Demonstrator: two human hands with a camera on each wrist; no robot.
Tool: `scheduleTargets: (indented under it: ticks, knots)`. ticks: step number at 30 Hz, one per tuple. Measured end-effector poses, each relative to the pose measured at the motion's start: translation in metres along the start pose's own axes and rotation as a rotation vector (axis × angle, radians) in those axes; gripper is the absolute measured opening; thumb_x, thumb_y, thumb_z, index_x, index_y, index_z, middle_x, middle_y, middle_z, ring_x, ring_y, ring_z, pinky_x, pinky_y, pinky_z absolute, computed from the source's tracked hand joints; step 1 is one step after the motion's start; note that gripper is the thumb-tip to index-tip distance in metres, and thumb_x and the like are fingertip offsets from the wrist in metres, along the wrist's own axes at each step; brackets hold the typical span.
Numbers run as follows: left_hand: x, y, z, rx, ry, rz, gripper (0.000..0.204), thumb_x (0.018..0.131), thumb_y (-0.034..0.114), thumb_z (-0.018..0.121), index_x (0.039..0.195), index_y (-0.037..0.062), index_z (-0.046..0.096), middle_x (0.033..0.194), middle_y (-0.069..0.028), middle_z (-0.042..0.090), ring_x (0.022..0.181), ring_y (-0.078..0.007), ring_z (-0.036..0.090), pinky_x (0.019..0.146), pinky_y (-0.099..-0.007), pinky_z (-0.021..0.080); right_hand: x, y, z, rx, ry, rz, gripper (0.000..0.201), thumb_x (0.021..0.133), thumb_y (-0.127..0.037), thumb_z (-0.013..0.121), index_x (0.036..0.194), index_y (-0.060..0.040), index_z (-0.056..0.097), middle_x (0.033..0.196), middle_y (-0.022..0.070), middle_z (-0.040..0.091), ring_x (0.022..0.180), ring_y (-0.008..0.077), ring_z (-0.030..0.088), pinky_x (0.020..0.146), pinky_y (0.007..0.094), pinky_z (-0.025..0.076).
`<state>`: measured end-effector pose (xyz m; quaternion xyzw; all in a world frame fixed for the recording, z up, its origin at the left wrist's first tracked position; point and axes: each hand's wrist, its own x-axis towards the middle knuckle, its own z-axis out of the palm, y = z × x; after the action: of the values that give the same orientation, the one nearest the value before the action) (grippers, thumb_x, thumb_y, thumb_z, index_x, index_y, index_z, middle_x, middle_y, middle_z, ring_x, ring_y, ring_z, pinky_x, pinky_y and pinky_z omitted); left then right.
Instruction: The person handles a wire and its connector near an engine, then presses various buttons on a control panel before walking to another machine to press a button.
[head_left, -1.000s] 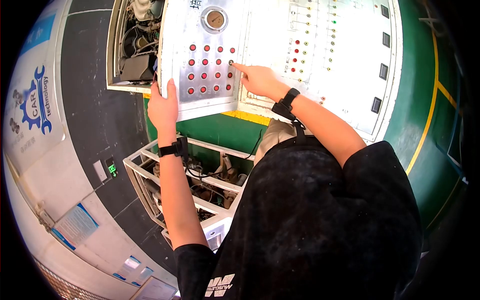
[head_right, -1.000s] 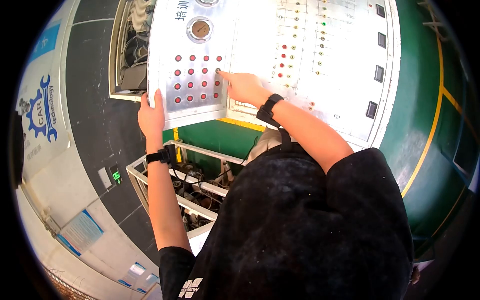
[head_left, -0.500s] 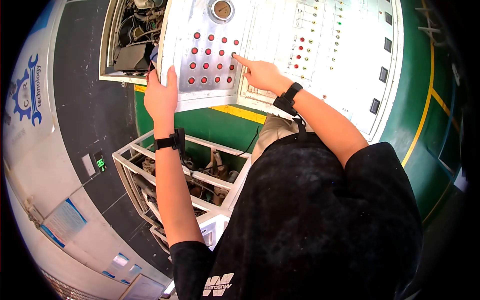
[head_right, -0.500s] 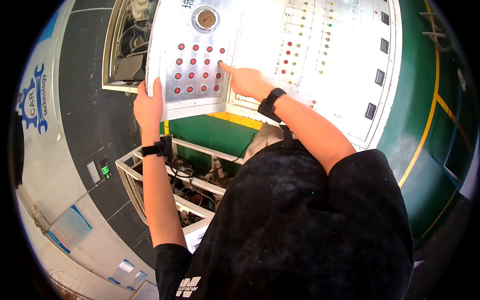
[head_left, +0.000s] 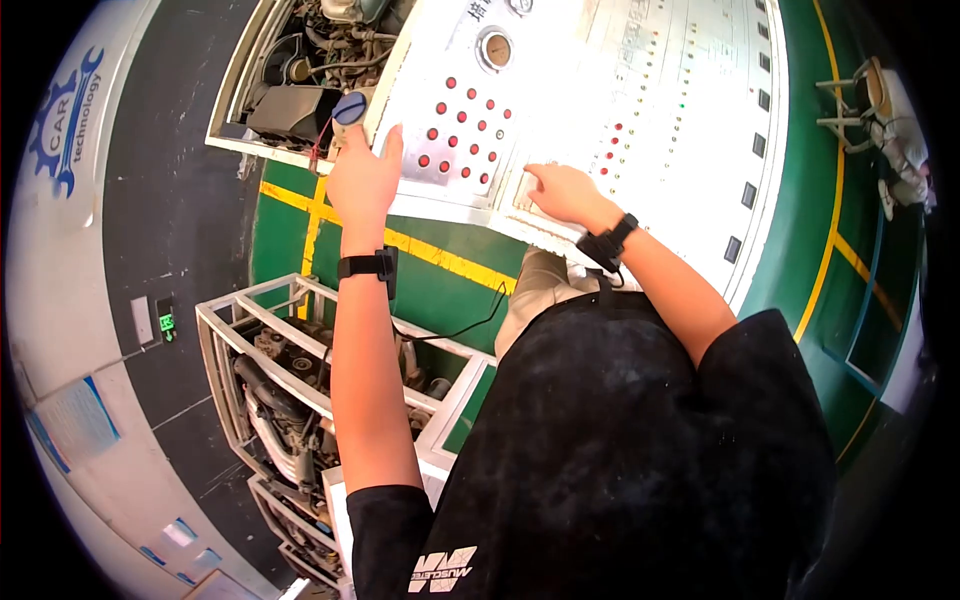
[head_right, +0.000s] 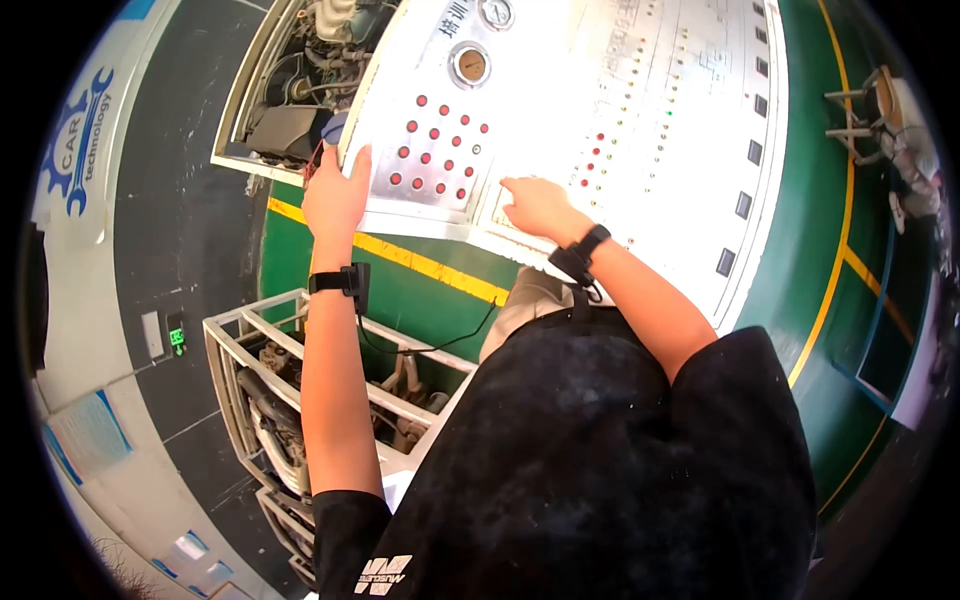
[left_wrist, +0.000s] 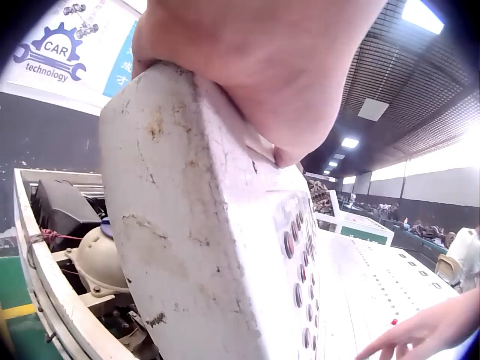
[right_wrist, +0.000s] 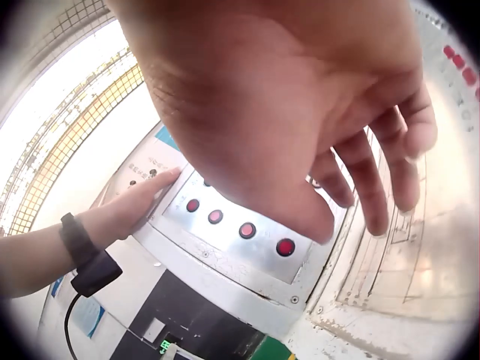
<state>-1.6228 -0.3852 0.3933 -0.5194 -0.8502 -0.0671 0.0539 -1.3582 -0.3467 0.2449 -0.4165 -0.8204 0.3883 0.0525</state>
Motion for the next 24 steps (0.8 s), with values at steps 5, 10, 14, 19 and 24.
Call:
scheduleTargets:
  ticks: [5, 10, 14, 19, 24]
  knots:
    - [-0.004, -0.004, -0.001, -0.015, 0.002, -0.004, 0.063, 0.091, 0.062, 0.054, 0.105, 0.0002, 0.059, 0.093, -0.023, 0.07, 0.085, -0.0411, 0.069, 0.073, -0.0487, 0.054, -0.053, 0.034, -0.024, -0.185, 0.024, 0.068, 0.042, 0.088, -0.026, 0.06, 0.127, -0.0103, 0.062, 0.116, 0.0155, 0.067, 0.106, 0.0341, 0.064, 0.089, 0.0451, 0.052]
    - [0.0, -0.003, 0.0, -0.003, -0.013, -0.005, 0.063, 0.091, 0.061, 0.053, 0.106, 0.0005, 0.059, 0.094, -0.0236, 0.07, 0.085, -0.0407, 0.07, 0.073, -0.0488, 0.055, -0.092, 0.068, -0.045, -0.154, 0.094, 0.22, 0.035, 0.088, -0.026, 0.06, 0.118, -0.0093, 0.066, 0.107, 0.0142, 0.069, 0.099, 0.0327, 0.066, 0.084, 0.0436, 0.053]
    - [0.001, 0.0, -0.002, 0.029, -0.037, -0.011, 0.063, 0.091, 0.061, 0.052, 0.108, 0.0007, 0.058, 0.094, -0.024, 0.07, 0.085, -0.041, 0.07, 0.073, -0.049, 0.055, -0.083, 0.074, -0.044, -0.098, 0.19, 0.293, 0.028, 0.091, -0.031, 0.06, 0.104, -0.0078, 0.068, 0.094, 0.0118, 0.071, 0.088, 0.0323, 0.068, 0.077, 0.0433, 0.053]
    - [0.0, 0.001, -0.004, -0.005, -0.057, -0.016, 0.063, 0.091, 0.062, 0.052, 0.109, 0.0011, 0.057, 0.093, -0.0239, 0.069, 0.084, -0.0411, 0.07, 0.072, -0.049, 0.055, -0.047, 0.06, -0.042, -0.377, 0.128, 0.278, 0.033, 0.098, -0.036, 0.053, 0.09, -0.0057, 0.064, 0.086, 0.0139, 0.071, 0.08, 0.0337, 0.068, 0.071, 0.0456, 0.053]
    - [-0.001, -0.002, -0.001, 0.004, -0.028, -0.004, 0.062, 0.091, 0.061, 0.053, 0.106, 0.001, 0.058, 0.092, -0.0235, 0.069, 0.083, -0.0408, 0.07, 0.071, -0.0492, 0.055, -0.024, 0.092, -0.02, -0.546, 0.015, 0.237, 0.032, 0.101, -0.032, 0.045, 0.099, -0.0053, 0.063, 0.085, 0.0136, 0.071, 0.081, 0.0342, 0.069, 0.072, 0.0465, 0.053]
